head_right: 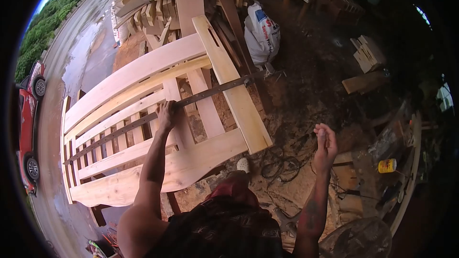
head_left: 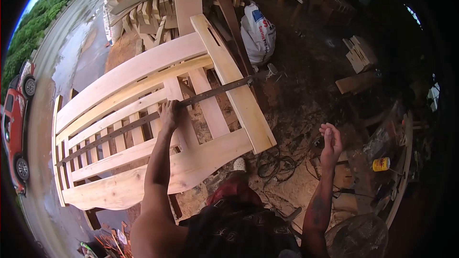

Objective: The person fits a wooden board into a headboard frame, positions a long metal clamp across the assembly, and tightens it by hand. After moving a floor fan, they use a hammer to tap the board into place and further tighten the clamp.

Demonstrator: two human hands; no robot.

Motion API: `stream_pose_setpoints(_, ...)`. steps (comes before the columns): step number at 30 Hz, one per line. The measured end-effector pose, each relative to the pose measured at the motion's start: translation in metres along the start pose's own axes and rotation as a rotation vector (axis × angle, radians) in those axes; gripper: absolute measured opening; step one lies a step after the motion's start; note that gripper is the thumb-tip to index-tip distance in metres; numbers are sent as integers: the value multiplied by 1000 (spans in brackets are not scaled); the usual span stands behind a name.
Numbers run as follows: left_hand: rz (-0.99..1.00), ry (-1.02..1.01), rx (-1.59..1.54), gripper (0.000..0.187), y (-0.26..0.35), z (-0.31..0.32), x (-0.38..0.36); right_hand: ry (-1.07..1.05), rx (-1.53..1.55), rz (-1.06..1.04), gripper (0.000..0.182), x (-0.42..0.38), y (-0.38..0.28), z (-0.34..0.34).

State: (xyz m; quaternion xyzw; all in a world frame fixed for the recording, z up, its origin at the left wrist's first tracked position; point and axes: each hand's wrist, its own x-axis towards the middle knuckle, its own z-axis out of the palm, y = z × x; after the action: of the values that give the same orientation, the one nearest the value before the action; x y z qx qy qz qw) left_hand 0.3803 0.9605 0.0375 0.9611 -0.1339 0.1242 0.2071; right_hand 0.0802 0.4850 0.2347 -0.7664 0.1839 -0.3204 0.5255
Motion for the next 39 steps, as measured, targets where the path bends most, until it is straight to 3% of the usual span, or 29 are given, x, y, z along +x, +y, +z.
stream_pose_setpoints(4,-96,68,-4,27,25,-13,2,-70,179,23,51,145,40,31)
stream_pose_setpoints(7,-231,-69,-8,46,30,-21,11,-179,241,110,71,233,107,50)
stream_pose_setpoints(9,-339,-192,-2,70,50,-34,17,-261,248,188,75,278,150,68)
stream_pose_setpoints(11,-375,-65,4,77,78,-16,11,-395,228,296,83,318,198,96)
stream_pose_setpoints(15,-294,60,-155,65,220,20,19,-687,418,716,95,359,304,162)
stream_pose_setpoints(17,-187,-4,-209,70,290,43,44,-827,408,799,94,349,333,187)
stream_pose_setpoints(18,-177,-70,-225,75,322,50,63,-956,586,837,89,347,382,198)
stream_pose_setpoints(19,-178,-31,-303,77,347,69,82,-628,532,1025,81,324,364,203)
stream_pose_setpoints(20,-212,-11,-312,74,371,85,104,-925,529,845,75,318,375,192)
stream_pose_setpoints(21,-224,-18,-279,75,388,97,127,-908,459,889,76,309,349,176)
stream_pose_setpoints(24,-276,40,-201,69,409,149,184,-1228,328,915,79,294,317,106)
stream_pose_setpoints(27,-446,-344,-152,48,425,157,203,-1483,244,696,79,303,249,62)
stream_pose_setpoints(28,-486,-307,-127,42,423,166,205,-1530,262,608,79,311,231,50)
stream_pose_setpoints(32,-524,-254,-98,25,429,176,207,-1483,599,426,74,389,195,119)
stream_pose_setpoints(34,-537,-298,-96,24,426,165,209,-1318,629,332,71,413,209,178)
stream_pose_setpoints(37,-541,-244,-122,26,424,166,207,-1236,426,145,66,435,243,242)
stream_pose_setpoints(39,-570,-231,-146,28,425,165,208,-1284,366,256,64,421,308,263)
